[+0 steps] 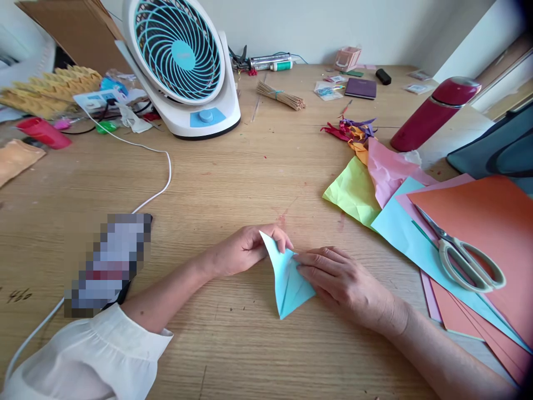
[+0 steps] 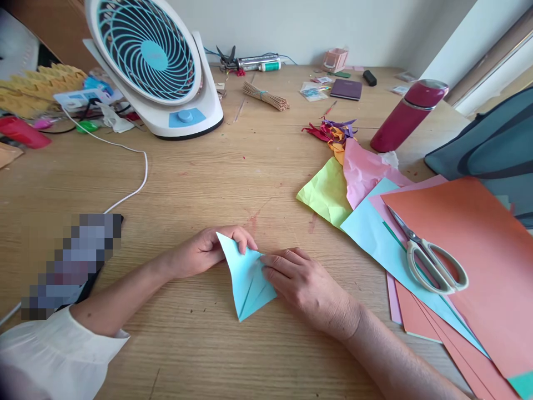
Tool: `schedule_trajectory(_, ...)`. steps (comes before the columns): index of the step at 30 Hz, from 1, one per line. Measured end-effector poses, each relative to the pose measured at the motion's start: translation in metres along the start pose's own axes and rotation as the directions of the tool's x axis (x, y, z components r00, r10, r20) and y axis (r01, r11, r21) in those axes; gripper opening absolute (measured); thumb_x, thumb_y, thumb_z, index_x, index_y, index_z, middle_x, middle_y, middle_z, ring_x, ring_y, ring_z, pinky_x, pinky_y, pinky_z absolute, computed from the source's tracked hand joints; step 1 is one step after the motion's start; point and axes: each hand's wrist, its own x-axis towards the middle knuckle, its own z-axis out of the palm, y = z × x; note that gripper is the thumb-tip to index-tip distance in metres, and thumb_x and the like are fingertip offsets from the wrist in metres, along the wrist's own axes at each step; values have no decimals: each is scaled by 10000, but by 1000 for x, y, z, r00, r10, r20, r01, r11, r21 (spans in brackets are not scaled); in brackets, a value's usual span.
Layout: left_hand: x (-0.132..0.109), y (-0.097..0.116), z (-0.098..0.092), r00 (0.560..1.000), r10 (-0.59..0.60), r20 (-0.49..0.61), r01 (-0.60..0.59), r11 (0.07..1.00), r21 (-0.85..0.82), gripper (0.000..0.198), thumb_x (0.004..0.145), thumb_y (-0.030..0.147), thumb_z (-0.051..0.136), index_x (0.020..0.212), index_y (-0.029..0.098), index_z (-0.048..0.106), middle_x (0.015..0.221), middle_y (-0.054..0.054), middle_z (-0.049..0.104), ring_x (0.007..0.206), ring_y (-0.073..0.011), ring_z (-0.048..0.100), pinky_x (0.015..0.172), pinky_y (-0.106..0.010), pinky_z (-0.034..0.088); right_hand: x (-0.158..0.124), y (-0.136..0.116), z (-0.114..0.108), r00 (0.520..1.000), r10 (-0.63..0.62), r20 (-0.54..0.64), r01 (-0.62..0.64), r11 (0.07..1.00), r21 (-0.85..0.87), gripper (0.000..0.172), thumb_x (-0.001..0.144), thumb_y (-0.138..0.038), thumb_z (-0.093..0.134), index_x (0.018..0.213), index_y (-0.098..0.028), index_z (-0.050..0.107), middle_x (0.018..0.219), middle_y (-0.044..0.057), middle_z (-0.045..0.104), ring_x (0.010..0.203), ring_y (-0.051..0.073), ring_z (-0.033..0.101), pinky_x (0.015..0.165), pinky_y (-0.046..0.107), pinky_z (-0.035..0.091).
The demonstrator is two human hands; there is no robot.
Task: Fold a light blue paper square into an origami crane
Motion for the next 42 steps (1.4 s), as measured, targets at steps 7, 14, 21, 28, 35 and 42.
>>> schedule_trajectory(7, 1, 2, 8, 982, 135, 130, -162, 961, 225, 194, 922, 48, 440, 976, 171, 580, 996, -54, 673, 917, -153, 624, 842, -279, 464, 5, -8, 5, 991, 135, -21, -136, 991, -17, 263, 968, -333, 583, 1155, -159, 644, 1158, 97, 705, 1079, 259, 623, 899, 420, 498)
schedule_trajectory(14, 7, -15, 12, 963, 233, 138, -267, 900, 344, 179, 852, 38, 499, 896, 172, 610, 848, -30, 666, 792, -145, 613, 772, -267, 456, 3, -9, 8, 995, 103, -2, -103, 994, -47, 262, 982, -279, 562, 1206, -170, 640, 1226, 75, 692, 1153, 256, 596, 936, 414, 474)
schedule_trajectory(21, 12, -20, 10, 952, 270, 142, -299, 919, 258, 178, 818, 28, 526, 745, 163, 617, 795, -47, 679, 759, -149, 626, 745, -259, 477, 5, -9, 7, 993, 116, 16, -116, 993, -24, 255, 981, -272, 565, 1212, -192, 639, 1232, 65, 688, 1153, 262, 592, 946, 426, 465)
schedule_trajectory(28, 13, -21, 10, 956, 260, 137, -288, 921, 264, 220, 772, -21, 523, 745, 163, 639, 802, -46, 690, 761, -147, 640, 748, -250, 485, 5, -7, 8, 995, 96, 2, -96, 995, -18, 255, 977, -263, 572, 1216, -202, 635, 1248, 68, 681, 1157, 268, 592, 937, 427, 468)
schedule_trajectory(35, 16, -23, 8, 944, 294, 149, -324, 910, 260, 208, 780, -8, 523, 744, 156, 645, 790, -56, 694, 748, -152, 646, 724, -247, 484, 6, -7, 8, 992, 124, 25, -124, 992, -2, 243, 981, -279, 565, 1197, -200, 644, 1244, 84, 676, 1172, 254, 590, 963, 424, 472)
schedule_trajectory(42, 14, -20, 6, 946, 290, 142, -319, 907, 274, 184, 819, 41, 526, 747, 159, 647, 776, -56, 688, 747, -154, 640, 736, -259, 491, 11, -9, 6, 992, 122, 35, -123, 992, 4, 219, 968, -252, 576, 1167, -199, 651, 1216, 82, 686, 1170, 242, 602, 972, 417, 481)
